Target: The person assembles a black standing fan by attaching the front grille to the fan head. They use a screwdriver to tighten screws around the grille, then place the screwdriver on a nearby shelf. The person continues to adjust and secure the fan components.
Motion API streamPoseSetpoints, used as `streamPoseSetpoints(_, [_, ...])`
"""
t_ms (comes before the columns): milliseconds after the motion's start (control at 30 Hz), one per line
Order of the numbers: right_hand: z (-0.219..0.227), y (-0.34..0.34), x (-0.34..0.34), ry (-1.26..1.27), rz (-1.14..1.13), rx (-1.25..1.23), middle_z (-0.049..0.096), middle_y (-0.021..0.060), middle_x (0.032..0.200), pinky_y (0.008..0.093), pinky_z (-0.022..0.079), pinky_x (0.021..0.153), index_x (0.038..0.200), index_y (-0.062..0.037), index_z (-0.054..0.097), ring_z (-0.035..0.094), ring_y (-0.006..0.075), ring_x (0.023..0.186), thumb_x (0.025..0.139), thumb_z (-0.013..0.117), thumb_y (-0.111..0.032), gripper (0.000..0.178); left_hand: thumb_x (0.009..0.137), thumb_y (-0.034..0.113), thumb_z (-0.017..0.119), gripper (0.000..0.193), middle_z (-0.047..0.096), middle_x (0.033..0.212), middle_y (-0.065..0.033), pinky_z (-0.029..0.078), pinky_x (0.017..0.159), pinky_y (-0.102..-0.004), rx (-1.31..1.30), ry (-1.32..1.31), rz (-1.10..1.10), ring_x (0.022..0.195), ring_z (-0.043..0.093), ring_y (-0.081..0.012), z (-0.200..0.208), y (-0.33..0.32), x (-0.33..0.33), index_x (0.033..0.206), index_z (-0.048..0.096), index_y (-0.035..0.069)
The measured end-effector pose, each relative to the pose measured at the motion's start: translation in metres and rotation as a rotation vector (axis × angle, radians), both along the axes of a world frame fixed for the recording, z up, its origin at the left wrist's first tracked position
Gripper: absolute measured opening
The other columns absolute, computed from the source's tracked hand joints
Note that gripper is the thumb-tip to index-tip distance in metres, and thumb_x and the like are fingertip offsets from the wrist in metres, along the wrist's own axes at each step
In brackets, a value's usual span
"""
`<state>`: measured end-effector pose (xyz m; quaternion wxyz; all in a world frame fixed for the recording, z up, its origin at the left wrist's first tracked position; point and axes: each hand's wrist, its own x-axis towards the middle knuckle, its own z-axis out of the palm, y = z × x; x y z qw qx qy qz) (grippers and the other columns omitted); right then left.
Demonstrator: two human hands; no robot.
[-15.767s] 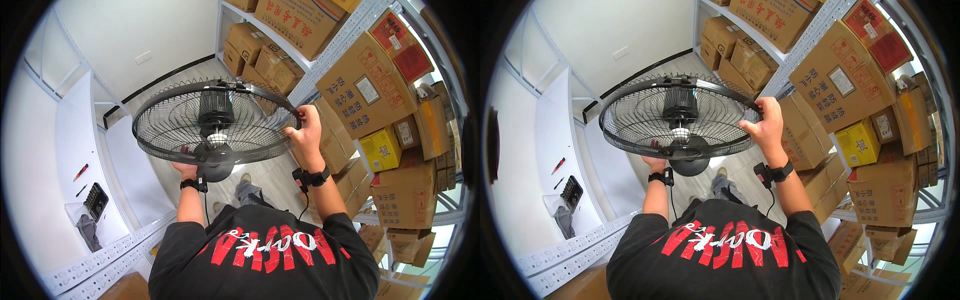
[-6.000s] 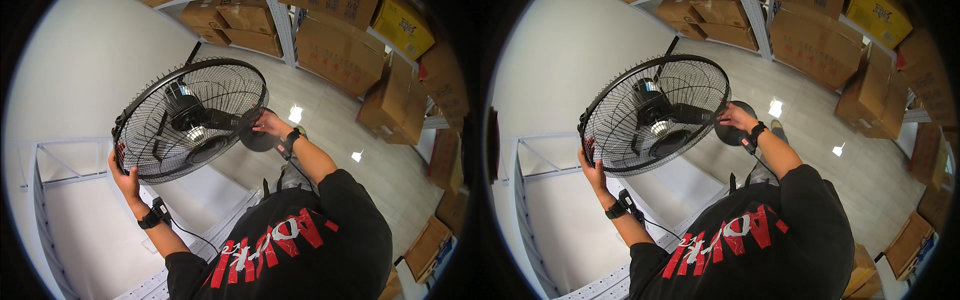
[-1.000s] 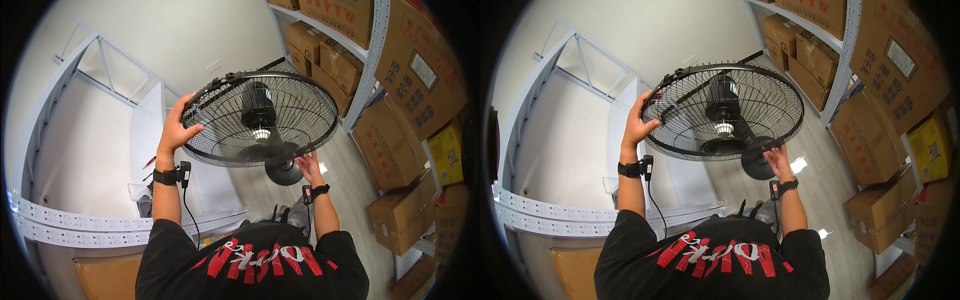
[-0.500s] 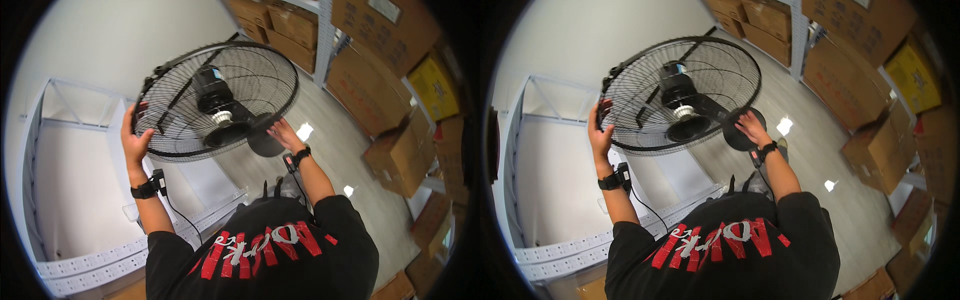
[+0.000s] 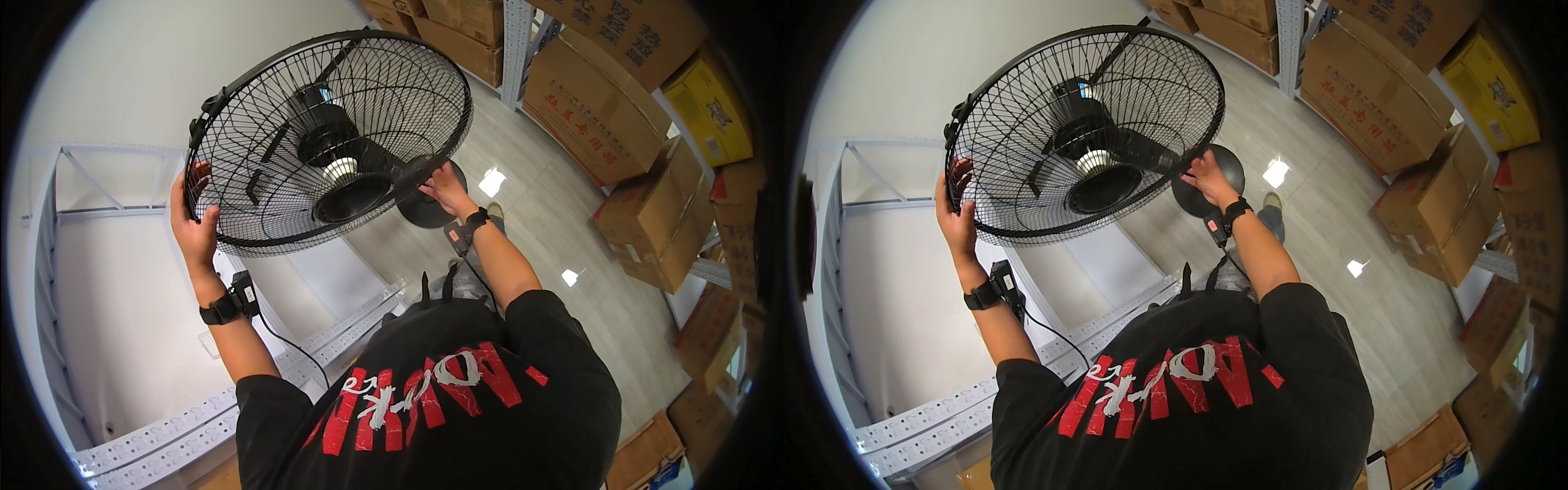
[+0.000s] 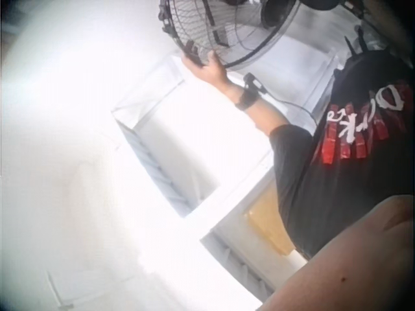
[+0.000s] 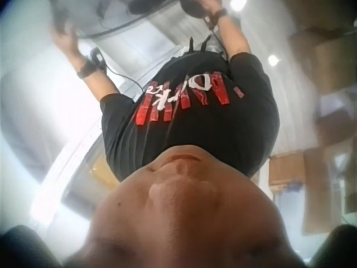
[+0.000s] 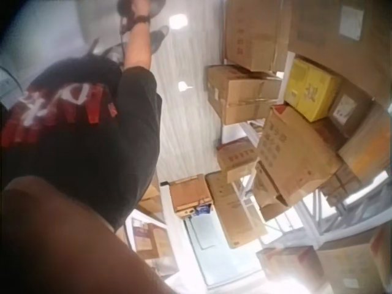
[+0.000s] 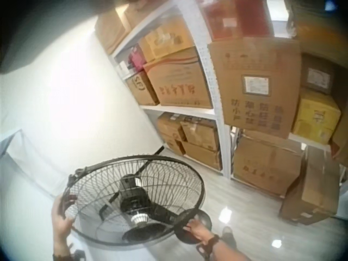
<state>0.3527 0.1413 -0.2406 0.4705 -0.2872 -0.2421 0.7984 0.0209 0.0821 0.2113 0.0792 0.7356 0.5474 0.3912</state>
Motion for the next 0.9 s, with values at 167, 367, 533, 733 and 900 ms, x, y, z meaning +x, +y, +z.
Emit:
streamPoseSetpoints(167, [0.015, -0.004, -0.006, 0.198, -0.016, -0.174, 0.042, 0.0081, 0.151, 0.0468, 0.047, 0.11, 0.148, -0.0174, 0.037, 0.049, 0.032, 0.132, 0.095, 0.07, -0.05, 0.07, 0.082, 0.062, 0.079, 0.092, 0.065, 0.133, -0.0174, 0.046, 0.108, -0.0425, 0.004, -0.012, -0.009, 0.123, 0.062, -0.0288, -0.001, 0.0, 0.004, 0.14, 0.053, -0.005])
streamPoseSetpoints(367, [0.027, 0.0, 0.012, 0.567, 0.158, -0.242, 0.059, 0.013, 0.138, 0.051, 0.037, 0.114, 0.127, -0.0159, 0.059, 0.053, 0.0331, 0.129, 0.092, 0.066, -0.035, 0.04, 0.083, 0.054, 0.081, 0.088, 0.064, 0.135, -0.0187, 0.046, 0.11, -0.0429, 0.02, -0.044, -0.05, 0.126, 0.062, -0.03, -0.006, -0.005, -0.011, 0.142, 0.052, -0.005])
streamPoseSetpoints(533, [0.019, 0.011, 0.009, 0.557, 0.15, -0.256, 0.062, 0.012, 0.14, 0.045, 0.04, 0.113, 0.144, -0.0148, 0.055, 0.057, 0.0306, 0.128, 0.089, 0.059, -0.032, 0.057, 0.084, 0.053, 0.081, 0.086, 0.064, 0.135, -0.0184, 0.046, 0.109, -0.0423, 0.024, -0.034, -0.034, 0.126, 0.062, -0.0294, -0.004, -0.003, -0.003, 0.141, 0.053, -0.005])
streamPoseSetpoints(733, [0.018, 0.011, 0.005, 0.462, 0.131, -0.224, 0.064, 0.0123, 0.135, 0.0455, 0.047, 0.106, 0.14, -0.0123, 0.057, 0.061, 0.032, 0.122, 0.091, 0.059, -0.027, 0.051, 0.083, 0.054, 0.081, 0.087, 0.065, 0.133, -0.0181, 0.046, 0.109, -0.0412, 0.056, -0.032, -0.012, 0.124, 0.063, -0.0283, -0.008, -0.003, -0.01, 0.141, 0.053, -0.005])
streamPoseSetpoints(900, [0.021, 0.015, 0.009, 0.467, 0.113, -0.294, 0.064, 0.0153, 0.133, 0.048, 0.048, 0.105, 0.137, -0.0141, 0.056, 0.062, 0.0358, 0.119, 0.089, 0.059, -0.019, 0.048, 0.083, 0.054, 0.081, 0.088, 0.065, 0.134, -0.0182, 0.046, 0.109, -0.0414, 0.045, -0.029, -0.019, 0.125, 0.063, -0.029, -0.006, -0.002, -0.011, 0.142, 0.052, -0.005])
